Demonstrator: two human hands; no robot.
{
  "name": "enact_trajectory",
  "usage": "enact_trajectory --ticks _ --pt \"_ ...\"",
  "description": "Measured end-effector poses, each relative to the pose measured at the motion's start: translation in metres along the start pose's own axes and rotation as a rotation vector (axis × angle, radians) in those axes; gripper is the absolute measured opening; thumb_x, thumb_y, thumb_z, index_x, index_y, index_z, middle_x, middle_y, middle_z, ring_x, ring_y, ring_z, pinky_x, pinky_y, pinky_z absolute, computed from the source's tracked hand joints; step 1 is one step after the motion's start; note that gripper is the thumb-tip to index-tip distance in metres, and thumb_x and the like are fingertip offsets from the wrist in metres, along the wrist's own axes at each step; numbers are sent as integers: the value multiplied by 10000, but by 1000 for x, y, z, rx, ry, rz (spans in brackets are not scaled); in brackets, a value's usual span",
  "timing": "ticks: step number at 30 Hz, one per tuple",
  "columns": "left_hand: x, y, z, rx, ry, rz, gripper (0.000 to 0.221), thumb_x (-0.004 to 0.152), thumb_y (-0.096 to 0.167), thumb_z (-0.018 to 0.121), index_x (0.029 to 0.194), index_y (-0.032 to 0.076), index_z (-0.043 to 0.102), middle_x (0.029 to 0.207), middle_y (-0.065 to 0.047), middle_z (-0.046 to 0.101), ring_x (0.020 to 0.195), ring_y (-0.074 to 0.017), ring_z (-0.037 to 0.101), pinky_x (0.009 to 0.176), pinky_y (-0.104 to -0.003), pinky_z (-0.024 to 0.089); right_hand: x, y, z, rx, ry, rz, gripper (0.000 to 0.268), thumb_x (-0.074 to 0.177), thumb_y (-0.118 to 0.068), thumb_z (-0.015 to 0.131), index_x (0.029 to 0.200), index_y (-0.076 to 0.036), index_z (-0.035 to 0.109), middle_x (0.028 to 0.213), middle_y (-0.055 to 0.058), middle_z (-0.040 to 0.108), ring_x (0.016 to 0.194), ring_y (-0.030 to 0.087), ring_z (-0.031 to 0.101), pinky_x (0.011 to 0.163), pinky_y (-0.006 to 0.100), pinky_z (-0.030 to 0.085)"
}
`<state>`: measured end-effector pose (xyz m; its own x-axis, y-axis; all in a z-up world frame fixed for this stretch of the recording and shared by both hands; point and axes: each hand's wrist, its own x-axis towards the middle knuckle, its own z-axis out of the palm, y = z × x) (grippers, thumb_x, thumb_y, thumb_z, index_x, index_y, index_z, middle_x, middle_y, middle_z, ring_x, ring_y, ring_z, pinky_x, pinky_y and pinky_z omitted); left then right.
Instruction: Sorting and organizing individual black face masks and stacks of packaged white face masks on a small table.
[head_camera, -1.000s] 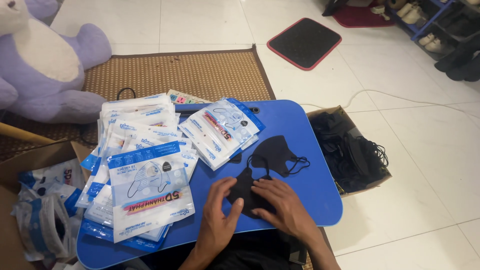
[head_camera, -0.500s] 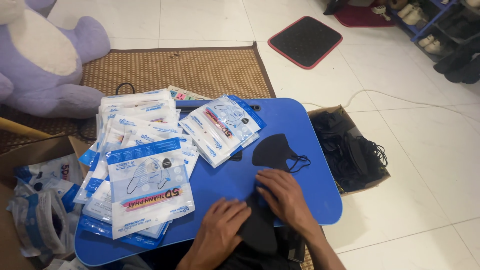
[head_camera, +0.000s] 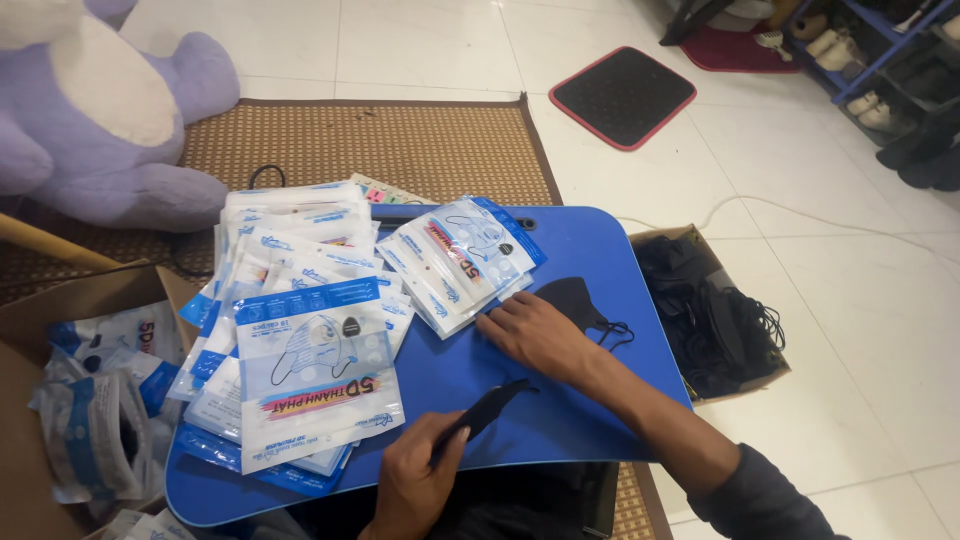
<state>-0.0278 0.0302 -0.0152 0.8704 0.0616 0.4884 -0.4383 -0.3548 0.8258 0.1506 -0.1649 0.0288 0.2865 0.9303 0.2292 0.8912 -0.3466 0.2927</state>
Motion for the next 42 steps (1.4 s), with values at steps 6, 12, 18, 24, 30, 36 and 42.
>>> enact_trajectory --ticks 6,12,18,24,30,36,42 --pt "0 3 -3 -29 100 -43 137 959 180 648 970 84 745 848 -37 759 746 -180 737 709 -309 562 -19 6 -35 206 119 129 200 1068 -154 501 1138 -52 658 957 102 697 804 326 636 787 451 488" --pt "-14 -13 4 80 234 -139 226 949 270 653 818 88 684 667 -25 625 584 -183 608 579 -341 484 -22 9 -26 89 -3 24 222 994 -102 589 1199 -36 646 1074 100 729 785 290 641 787 436 512" --pt "-21 -23 9 69 318 -184 314 913 271 681 1125 52 759 994 -99 818 896 -215 794 804 -323 597 -2 6 -5 -11 -42 -47 193 1038 -113 550 1211 -40 594 895 78 636 720 280 586 727 404 479" --pt "-21 -21 10 51 353 -173 355 918 256 671 1170 15 736 1076 -132 808 988 -252 798 859 -332 611 4 9 4 -8 12 -45 127 1070 -126 517 959 -79 556 799 69 595 673 270 525 678 396 440" --pt "-21 -19 9 29 393 -181 344 922 254 667 1159 18 745 1064 -121 810 990 -239 796 859 -323 605 -15 8 -43 274 88 98 216 1031 -137 541 1134 -74 720 881 46 692 754 284 576 692 420 454" --pt "-19 -15 7 -37 416 -316 389 907 269 668 1188 8 737 1128 -135 803 1081 -272 778 907 -346 610 -63 -8 -115 267 185 250 232 1023 -188 554 1169 -75 696 1061 82 728 800 260 643 705 388 474" --pt "-4 -3 -1 -89 288 -348 332 935 276 638 1138 43 760 1046 -90 829 991 -209 790 861 -337 598 -98 -75 -82 595 2 258 241 990 -241 679 1165 -78 711 1119 90 735 951 269 709 789 399 519"
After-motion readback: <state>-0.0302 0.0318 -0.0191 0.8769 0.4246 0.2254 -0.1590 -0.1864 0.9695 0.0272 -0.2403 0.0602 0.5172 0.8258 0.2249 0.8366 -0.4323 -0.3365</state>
